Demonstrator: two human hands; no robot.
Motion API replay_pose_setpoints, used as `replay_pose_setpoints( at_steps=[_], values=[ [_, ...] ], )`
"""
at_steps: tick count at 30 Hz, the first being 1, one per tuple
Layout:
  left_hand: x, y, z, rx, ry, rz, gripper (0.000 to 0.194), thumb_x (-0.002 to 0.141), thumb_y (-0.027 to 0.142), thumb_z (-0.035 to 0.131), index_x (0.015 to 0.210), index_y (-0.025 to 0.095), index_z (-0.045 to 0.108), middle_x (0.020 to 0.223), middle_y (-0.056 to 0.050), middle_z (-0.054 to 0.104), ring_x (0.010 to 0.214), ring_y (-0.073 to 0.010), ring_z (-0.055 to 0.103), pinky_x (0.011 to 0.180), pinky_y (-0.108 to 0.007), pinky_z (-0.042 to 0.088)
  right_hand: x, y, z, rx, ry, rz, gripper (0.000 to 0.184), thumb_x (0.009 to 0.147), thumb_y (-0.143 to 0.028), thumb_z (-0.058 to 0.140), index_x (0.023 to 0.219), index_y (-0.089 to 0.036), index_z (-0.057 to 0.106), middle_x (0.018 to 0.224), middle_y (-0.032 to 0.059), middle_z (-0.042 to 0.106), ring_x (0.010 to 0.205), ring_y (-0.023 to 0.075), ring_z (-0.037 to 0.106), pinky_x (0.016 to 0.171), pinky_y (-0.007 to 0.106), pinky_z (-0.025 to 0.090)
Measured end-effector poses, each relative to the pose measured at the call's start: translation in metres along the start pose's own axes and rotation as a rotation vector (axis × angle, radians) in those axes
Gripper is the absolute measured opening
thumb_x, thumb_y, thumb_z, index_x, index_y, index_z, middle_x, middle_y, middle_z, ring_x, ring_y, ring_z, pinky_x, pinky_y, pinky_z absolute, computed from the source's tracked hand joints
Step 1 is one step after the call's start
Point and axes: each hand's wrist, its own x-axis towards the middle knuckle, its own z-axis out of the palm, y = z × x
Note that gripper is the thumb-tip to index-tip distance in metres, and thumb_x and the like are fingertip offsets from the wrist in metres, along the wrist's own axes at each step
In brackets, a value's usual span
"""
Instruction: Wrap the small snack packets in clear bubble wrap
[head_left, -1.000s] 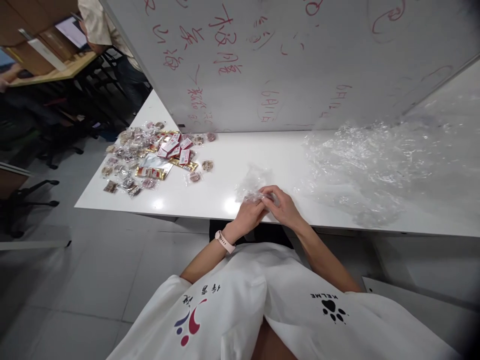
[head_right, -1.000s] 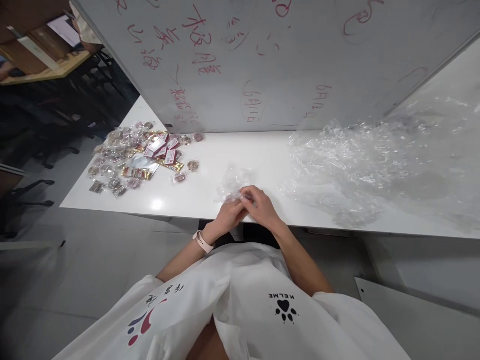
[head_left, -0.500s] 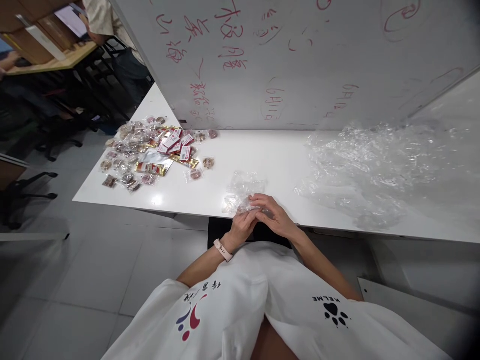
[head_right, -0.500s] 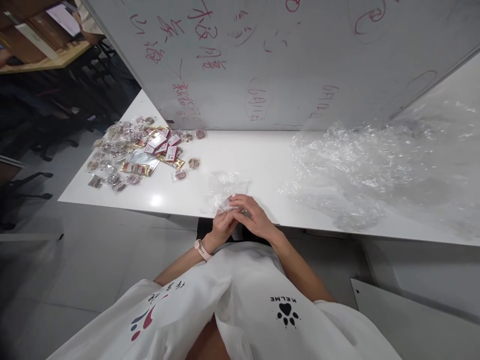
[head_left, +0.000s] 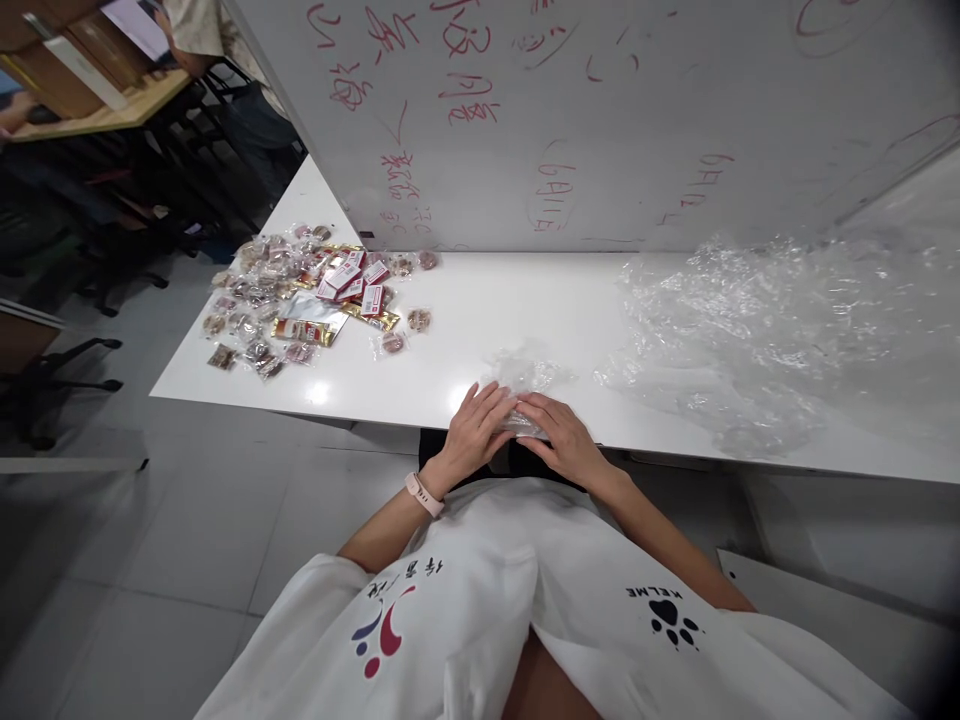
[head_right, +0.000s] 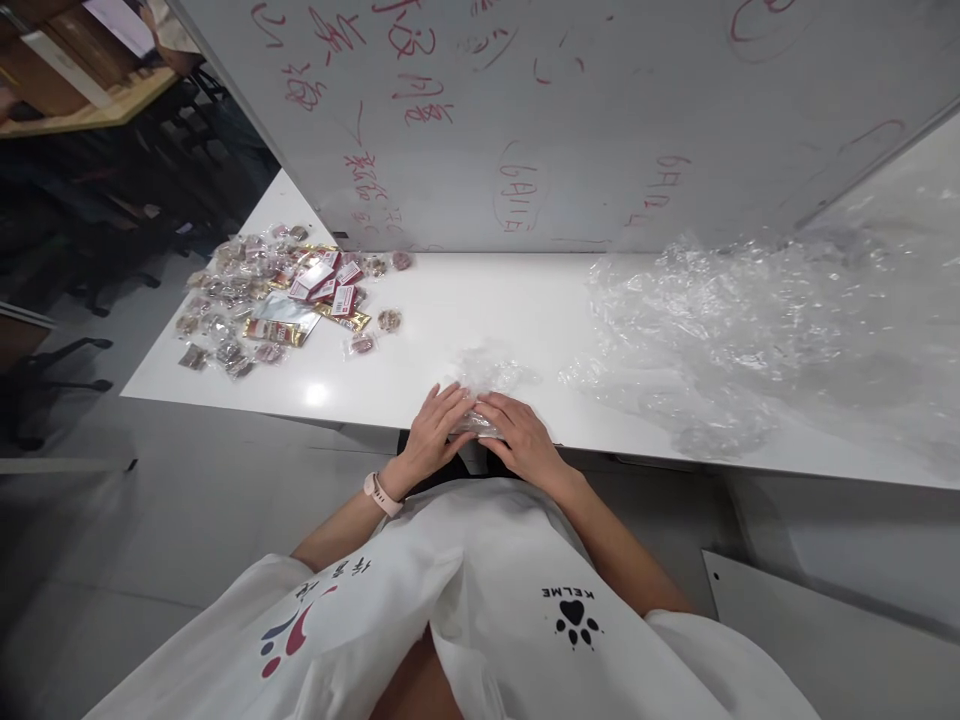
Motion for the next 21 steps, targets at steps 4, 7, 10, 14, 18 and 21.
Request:
replay_pose_setpoints(
  at_steps=[4, 7, 10, 14, 18, 21],
  values=[
    [0.008, -0.007, -0.007, -0.184, -0.057, -0.059, 0.054, 0.097, 0.039, 0.056, 0.145, 0.022, 0.038, 0.130, -0.014, 0.062, 0.124, -0.0246, 0.059, 0.105, -0.046, 0.049, -0.001, 0.000, 0.003, 0.019, 0.065, 0.017, 0.043, 0.100, -0.037, 0.050, 0.143, -0.031, 0.046, 0.141, 0.0076, 0.057, 0.130, 0.0246, 0.055, 0.104, 0.046, 0.047],
    [0.014, -0.010, -0.008, -0.202, -0.061, -0.176, 0.057, 0.094, 0.051, 0.056, 0.140, 0.020, 0.042, 0.125, -0.015, 0.064, 0.113, -0.0255, 0.064, 0.094, -0.041, 0.054, 0.003, 0.001, 0.005, 0.053, 0.103, 0.089, 0.043, 0.101, -0.042, 0.049, 0.142, -0.031, 0.046, 0.136, 0.0074, 0.061, 0.122, 0.0255, 0.060, 0.099, 0.046, 0.048],
    [0.028, -0.012, -0.009, -0.209, -0.090, -0.278, 0.048, 0.094, 0.054, 0.056, 0.128, 0.020, 0.053, 0.114, -0.012, 0.068, 0.100, -0.0232, 0.067, 0.086, -0.037, 0.054, 0.012, 0.006, 0.008, 0.050, 0.157, 0.212, 0.043, 0.100, -0.050, 0.046, 0.137, -0.028, 0.050, 0.127, 0.0090, 0.066, 0.107, 0.0264, 0.064, 0.091, 0.044, 0.050],
    [0.058, -0.013, -0.003, -0.204, -0.132, -0.481, 0.028, 0.098, 0.047, 0.051, 0.102, 0.022, 0.063, 0.083, -0.002, 0.067, 0.075, -0.0165, 0.061, 0.070, -0.029, 0.048, 0.031, 0.019, 0.012, -0.079, 0.285, 0.320, 0.043, 0.101, -0.056, 0.037, 0.105, -0.022, 0.063, 0.092, 0.0083, 0.067, 0.086, 0.0242, 0.061, 0.080, 0.040, 0.048],
    [0.077, -0.009, 0.014, -0.060, -0.093, -0.598, 0.033, 0.096, 0.051, 0.053, 0.083, 0.021, 0.059, 0.069, -0.002, 0.057, 0.075, -0.0203, 0.055, 0.068, -0.031, 0.044, 0.044, 0.031, 0.007, -0.263, 0.328, 0.388, 0.047, 0.100, -0.058, 0.036, 0.090, -0.021, 0.064, 0.095, 0.0102, 0.063, 0.092, 0.0259, 0.055, 0.082, 0.041, 0.044],
    [0.082, -0.009, 0.028, 0.003, 0.048, -0.563, 0.033, 0.094, 0.050, 0.057, 0.100, 0.018, 0.060, 0.095, -0.010, 0.064, 0.096, -0.0265, 0.056, 0.082, -0.039, 0.046, 0.047, 0.037, 0.002, -0.253, 0.347, 0.423, 0.047, 0.098, -0.059, 0.042, 0.115, -0.020, 0.063, 0.117, 0.0126, 0.062, 0.106, 0.0292, 0.052, 0.088, 0.044, 0.042]
  ],
)
